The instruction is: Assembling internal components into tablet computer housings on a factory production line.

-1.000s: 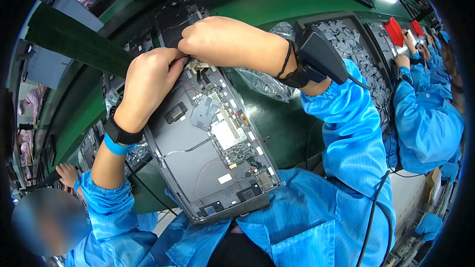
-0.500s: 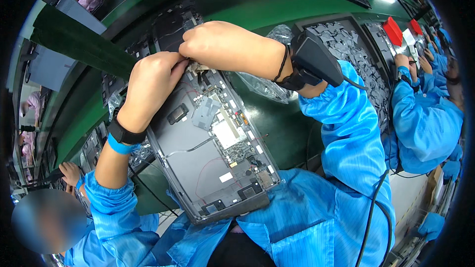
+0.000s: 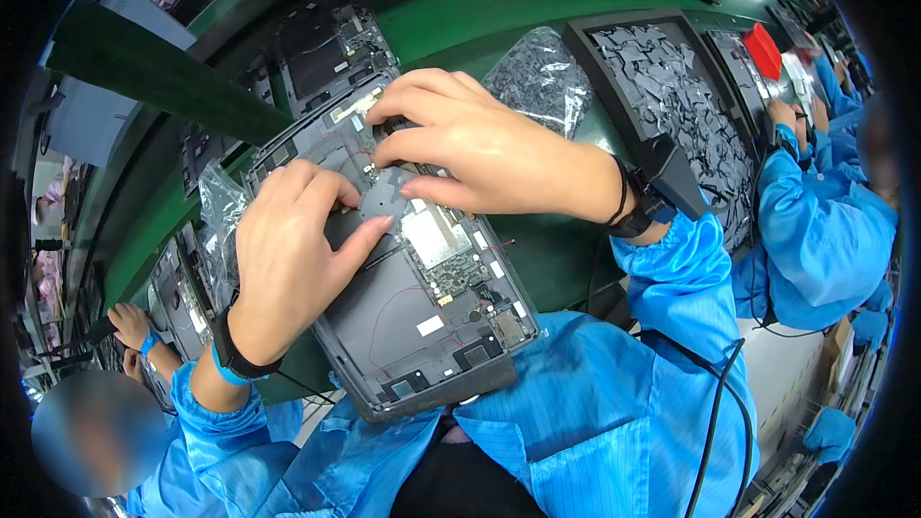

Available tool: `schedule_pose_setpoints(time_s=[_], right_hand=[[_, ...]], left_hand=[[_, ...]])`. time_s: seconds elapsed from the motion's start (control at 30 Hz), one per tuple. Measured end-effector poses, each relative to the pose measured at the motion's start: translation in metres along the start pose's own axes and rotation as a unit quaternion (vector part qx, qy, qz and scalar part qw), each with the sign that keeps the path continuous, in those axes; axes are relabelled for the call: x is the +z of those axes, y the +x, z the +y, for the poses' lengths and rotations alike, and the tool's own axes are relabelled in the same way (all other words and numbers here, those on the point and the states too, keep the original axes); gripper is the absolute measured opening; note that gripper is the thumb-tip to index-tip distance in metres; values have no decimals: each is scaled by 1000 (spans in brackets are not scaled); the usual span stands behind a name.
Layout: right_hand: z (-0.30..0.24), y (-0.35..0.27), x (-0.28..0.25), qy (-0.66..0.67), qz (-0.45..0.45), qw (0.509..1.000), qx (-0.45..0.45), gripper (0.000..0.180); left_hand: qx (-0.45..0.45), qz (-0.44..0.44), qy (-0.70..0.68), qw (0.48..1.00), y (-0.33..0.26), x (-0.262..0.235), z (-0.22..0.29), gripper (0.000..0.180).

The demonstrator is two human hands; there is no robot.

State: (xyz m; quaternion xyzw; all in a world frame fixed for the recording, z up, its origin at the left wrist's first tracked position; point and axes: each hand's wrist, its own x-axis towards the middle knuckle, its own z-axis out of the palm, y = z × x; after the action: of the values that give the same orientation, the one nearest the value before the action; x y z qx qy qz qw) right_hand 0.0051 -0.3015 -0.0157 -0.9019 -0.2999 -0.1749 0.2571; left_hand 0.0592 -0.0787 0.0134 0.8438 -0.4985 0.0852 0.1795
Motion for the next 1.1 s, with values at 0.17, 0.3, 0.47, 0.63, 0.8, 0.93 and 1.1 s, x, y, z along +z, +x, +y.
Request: schedule_pose_setpoints(time_s=[0.17, 0.3, 0.47, 0.63, 0.8, 0.93, 1.1], right_hand=[[1, -6, 1, 37, 76, 996, 19, 35], [6, -3, -1, -115, 113, 982, -97, 36], [12, 5, 3, -214, 187, 931, -231, 24], [10, 11, 1, -292, 208, 915, -184, 23], [12, 19, 8, -330, 142, 926, -112, 27], [8, 23, 14, -320, 138, 935, -69, 18], [0, 27, 12, -351, 57, 934, -37, 8]], left_hand=[[-143, -64, -224, 962, 12, -8, -8, 13], [-179, -127, -414, 883, 33, -8, -37, 14], [-182, -181, -409, 876, 56, -22, -37, 20], [-44, 32, -109, 993, 61, -4, -57, 23], [-52, -40, -72, 995, 62, 8, -63, 14], [-32, -29, -19, 999, 68, 7, -59, 12], [-14, -23, 29, 999, 70, 12, -62, 14]])
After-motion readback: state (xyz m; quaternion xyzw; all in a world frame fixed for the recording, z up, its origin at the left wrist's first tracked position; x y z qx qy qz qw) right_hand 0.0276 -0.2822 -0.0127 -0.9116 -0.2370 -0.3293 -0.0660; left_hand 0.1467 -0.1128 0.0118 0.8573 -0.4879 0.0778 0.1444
